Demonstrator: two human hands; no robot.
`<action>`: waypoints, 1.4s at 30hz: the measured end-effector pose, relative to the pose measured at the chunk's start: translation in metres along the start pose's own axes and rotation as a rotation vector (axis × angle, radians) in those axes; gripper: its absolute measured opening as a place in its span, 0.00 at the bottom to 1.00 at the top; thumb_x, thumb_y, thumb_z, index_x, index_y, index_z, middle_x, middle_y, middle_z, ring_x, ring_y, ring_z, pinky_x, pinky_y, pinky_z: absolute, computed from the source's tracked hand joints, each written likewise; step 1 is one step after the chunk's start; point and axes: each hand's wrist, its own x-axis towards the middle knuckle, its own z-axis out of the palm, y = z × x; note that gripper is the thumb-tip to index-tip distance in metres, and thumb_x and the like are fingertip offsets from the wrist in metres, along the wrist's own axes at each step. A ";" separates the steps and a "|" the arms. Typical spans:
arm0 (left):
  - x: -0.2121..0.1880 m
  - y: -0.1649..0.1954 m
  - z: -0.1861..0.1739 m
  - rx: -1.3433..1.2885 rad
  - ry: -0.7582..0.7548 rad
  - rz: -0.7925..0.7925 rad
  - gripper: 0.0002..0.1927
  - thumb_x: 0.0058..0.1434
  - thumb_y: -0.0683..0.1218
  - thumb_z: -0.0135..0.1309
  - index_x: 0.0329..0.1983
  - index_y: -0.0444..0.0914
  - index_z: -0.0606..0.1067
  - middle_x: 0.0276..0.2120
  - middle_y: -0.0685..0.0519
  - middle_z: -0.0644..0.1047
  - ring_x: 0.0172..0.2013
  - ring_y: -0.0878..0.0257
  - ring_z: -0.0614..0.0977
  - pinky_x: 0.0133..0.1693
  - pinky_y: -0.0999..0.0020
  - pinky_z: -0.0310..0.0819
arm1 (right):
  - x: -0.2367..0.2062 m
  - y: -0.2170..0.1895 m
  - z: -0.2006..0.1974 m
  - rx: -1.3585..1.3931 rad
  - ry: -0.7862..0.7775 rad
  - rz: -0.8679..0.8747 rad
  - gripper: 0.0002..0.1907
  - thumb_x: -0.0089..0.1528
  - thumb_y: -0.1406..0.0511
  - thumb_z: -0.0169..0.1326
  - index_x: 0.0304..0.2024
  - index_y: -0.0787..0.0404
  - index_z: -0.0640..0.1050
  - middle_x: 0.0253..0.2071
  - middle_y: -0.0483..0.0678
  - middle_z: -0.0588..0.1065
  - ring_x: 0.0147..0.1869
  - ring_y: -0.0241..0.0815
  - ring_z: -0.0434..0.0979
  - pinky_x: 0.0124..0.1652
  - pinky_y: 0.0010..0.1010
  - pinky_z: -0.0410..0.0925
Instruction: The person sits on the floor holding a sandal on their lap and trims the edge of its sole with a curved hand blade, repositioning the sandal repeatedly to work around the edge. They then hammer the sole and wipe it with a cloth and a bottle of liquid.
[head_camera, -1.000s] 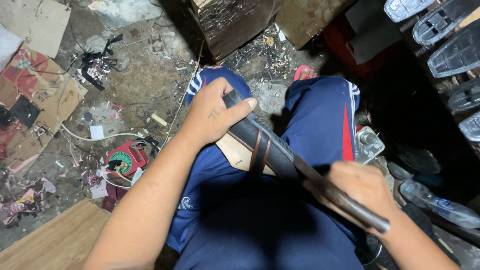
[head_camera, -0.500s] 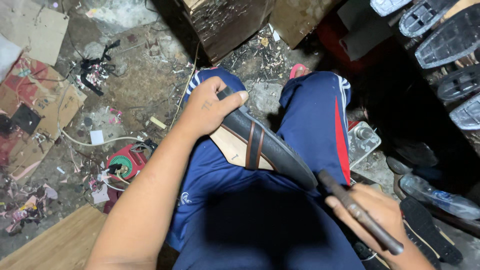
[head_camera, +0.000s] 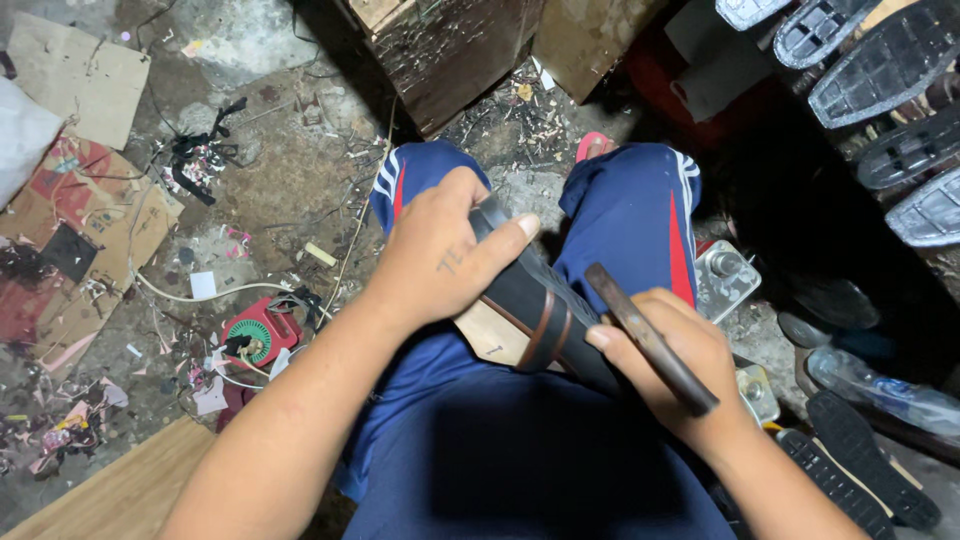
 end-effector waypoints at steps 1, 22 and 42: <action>-0.002 0.002 0.000 0.020 0.018 0.041 0.25 0.63 0.60 0.56 0.38 0.32 0.71 0.32 0.38 0.77 0.37 0.41 0.80 0.38 0.52 0.71 | 0.004 -0.002 0.001 -0.007 -0.006 -0.001 0.09 0.58 0.65 0.63 0.33 0.65 0.80 0.31 0.49 0.77 0.34 0.45 0.78 0.37 0.32 0.70; -0.023 -0.015 -0.014 -0.765 -0.258 -0.150 0.26 0.59 0.47 0.65 0.55 0.33 0.68 0.48 0.51 0.78 0.50 0.65 0.79 0.55 0.68 0.73 | -0.013 0.071 0.009 0.007 0.151 0.328 0.18 0.62 0.60 0.62 0.51 0.62 0.81 0.37 0.47 0.81 0.41 0.36 0.78 0.44 0.27 0.70; -0.008 0.048 -0.104 -0.271 -0.119 -0.005 0.29 0.52 0.55 0.64 0.53 0.34 0.79 0.41 0.51 0.84 0.41 0.66 0.85 0.47 0.69 0.79 | -0.006 0.056 0.023 -0.345 0.171 0.031 0.20 0.50 0.57 0.67 0.41 0.59 0.81 0.35 0.48 0.77 0.42 0.51 0.78 0.41 0.39 0.69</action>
